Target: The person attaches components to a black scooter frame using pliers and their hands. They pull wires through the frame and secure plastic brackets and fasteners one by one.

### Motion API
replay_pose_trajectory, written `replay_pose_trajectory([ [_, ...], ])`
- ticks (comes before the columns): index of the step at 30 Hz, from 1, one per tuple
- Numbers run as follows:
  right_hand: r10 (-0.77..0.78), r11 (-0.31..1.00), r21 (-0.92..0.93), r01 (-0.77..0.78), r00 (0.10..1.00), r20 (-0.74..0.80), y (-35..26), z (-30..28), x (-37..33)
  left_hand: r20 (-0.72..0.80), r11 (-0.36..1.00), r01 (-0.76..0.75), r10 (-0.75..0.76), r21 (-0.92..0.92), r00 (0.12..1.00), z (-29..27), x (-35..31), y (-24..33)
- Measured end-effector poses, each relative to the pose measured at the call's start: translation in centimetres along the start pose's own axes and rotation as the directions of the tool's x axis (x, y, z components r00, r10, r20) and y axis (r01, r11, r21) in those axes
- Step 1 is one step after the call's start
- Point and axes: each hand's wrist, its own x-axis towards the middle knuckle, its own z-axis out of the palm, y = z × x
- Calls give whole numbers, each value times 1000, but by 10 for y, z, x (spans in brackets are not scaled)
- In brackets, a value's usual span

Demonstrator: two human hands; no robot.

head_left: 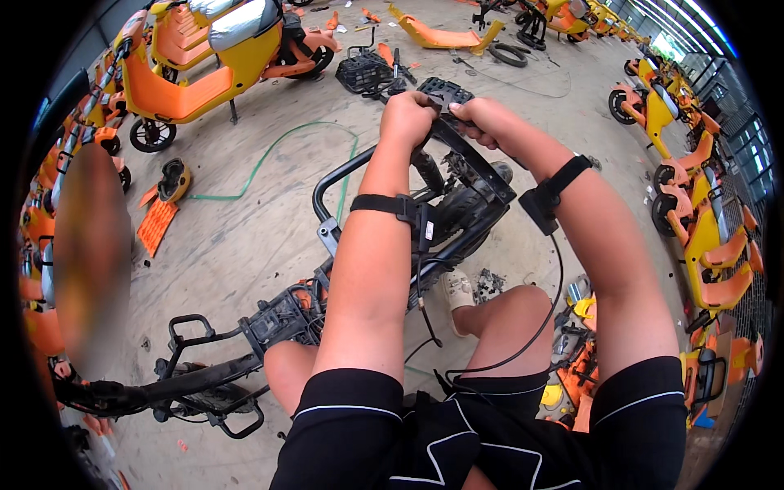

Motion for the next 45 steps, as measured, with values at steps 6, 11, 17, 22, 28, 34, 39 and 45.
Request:
replay_pose_trajectory([
  [6,-110,985,-136,109,994,1,7,-6,12,-8,999,1,-1,-52,1000,2,8,-13],
  [11,-219,918,-296,264,960,176,1,-30,26,62,999,24,-22,-23,998,-2,5,-6],
  [17,-189,923,-225,311,879,438,-5,-58,58,62,999,29,-28,-18,998,0,3,-2],
  [22,-219,903,-235,360,855,470,-7,-59,67,29,995,-19,22,-98,999,4,8,-13],
  [28,-217,890,-253,380,839,499,-13,-64,68,27,994,4,-1,-109,1000,5,7,-14],
  [34,-500,640,-442,628,778,382,6,-63,51,41,996,5,-2,-84,999,5,8,-15],
  [39,-832,139,-782,607,501,241,22,-38,60,33,994,7,-4,-107,999,-2,4,-12],
  [45,-889,-1,-765,644,350,295,34,-52,101,27,993,6,-3,-117,1000,2,2,-4],
])
